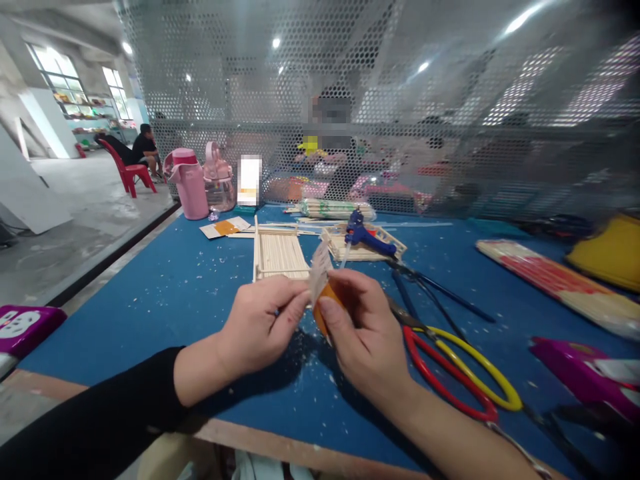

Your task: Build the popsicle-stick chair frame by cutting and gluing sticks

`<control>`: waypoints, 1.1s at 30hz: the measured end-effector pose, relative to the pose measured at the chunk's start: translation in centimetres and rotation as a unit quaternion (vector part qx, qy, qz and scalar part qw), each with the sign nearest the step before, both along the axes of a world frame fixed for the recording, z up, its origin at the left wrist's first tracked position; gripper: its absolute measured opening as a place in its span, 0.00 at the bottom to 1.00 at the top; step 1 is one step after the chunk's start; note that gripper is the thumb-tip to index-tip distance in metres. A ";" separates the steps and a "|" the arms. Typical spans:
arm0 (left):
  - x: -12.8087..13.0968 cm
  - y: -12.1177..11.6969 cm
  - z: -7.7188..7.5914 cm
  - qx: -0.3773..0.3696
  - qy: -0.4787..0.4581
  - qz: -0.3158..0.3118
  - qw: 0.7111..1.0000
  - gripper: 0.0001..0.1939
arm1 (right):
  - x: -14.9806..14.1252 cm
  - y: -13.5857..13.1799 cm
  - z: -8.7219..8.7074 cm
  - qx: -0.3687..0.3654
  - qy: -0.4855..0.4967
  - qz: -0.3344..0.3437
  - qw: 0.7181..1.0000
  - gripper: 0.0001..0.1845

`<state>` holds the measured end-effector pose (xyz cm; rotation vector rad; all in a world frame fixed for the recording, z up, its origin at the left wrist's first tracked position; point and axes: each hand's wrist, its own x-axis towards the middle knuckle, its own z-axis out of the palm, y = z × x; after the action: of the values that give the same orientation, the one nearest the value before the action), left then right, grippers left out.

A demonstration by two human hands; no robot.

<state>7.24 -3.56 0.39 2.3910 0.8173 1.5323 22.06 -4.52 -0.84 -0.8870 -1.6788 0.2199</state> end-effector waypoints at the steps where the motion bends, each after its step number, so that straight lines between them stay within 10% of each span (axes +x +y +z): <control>1: -0.1 -0.1 0.2 -0.006 0.002 -0.008 1.000 0.11 | 0.0 0.1 0.0 -0.027 0.020 0.018 0.999 0.11; 12: -0.4 0.3 0.3 -0.110 -0.049 -0.024 0.992 0.11 | 1.0 1.0 1.8 -0.131 0.158 0.056 0.977 0.11; 23: 0.3 0.0 0.1 -0.222 -0.068 -0.132 0.964 0.14 | 1.1 0.2 1.1 0.077 -0.159 0.095 0.980 0.25; 29: 0.1 -0.1 0.6 -0.435 -0.220 -0.207 0.848 0.15 | 1.5 0.8 0.4 0.095 -0.169 0.105 0.975 0.28; 33: -0.4 0.4 0.7 -0.417 -0.217 -0.238 0.850 0.14 | 1.3 0.9 0.4 0.145 -0.201 0.119 0.962 0.28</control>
<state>6.88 -3.20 1.09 1.3903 0.5502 1.1062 23.39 -3.59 -0.47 -0.5296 -2.1329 -0.0528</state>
